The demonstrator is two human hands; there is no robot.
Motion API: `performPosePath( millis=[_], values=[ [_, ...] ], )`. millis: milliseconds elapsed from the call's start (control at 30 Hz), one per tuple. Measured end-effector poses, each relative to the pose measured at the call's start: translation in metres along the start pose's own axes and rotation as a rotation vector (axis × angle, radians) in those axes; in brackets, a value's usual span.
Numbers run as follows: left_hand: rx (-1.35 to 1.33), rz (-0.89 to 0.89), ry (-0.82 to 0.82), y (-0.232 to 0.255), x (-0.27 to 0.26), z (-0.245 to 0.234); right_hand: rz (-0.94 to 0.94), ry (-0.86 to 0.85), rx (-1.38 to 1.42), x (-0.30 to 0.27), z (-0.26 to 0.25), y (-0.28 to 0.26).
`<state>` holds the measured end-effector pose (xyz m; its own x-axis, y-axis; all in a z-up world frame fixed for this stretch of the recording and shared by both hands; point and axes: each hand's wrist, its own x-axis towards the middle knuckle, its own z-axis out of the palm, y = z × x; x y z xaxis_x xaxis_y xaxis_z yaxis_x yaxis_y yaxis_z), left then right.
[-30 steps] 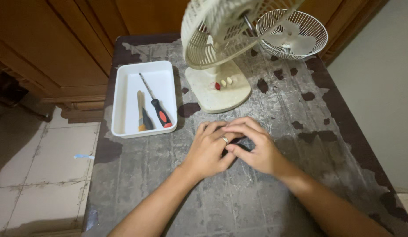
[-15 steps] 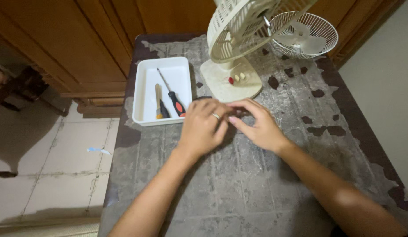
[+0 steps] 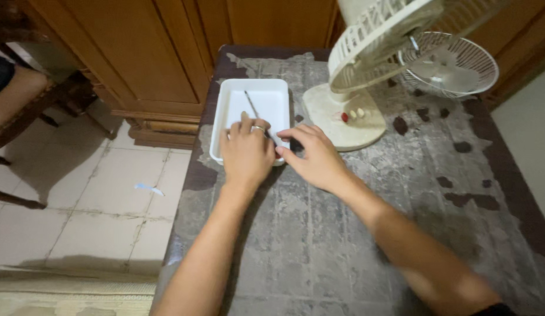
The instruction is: The person removes the front grille and fan blades from a small electric fan, then uses a screwdriver to loosen a central screw on the rear housing. The fan remains partially disassembled on the table.
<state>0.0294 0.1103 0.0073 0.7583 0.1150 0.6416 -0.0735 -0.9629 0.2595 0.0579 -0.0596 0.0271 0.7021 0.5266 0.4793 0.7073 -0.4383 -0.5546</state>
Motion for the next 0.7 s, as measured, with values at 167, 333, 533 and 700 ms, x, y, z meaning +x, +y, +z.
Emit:
performPosePath(
  millis=[167,333,533,700],
  values=[
    [0.071,-0.039,-0.004,-0.004,-0.004,0.015,-0.065,0.022,-0.241,0.01,0.016,-0.008],
    [0.106,-0.093,-0.132,-0.004,-0.008,0.018,-0.058,-0.07,-0.474,0.006,0.022,-0.009],
    [0.117,-0.041,-0.096,0.0,-0.003,0.008,-0.038,-0.022,-0.234,0.004,0.025,-0.003],
    [0.115,-0.035,-0.09,0.0,-0.005,0.007,-0.043,0.028,-0.081,-0.001,0.031,0.006]
  ],
)
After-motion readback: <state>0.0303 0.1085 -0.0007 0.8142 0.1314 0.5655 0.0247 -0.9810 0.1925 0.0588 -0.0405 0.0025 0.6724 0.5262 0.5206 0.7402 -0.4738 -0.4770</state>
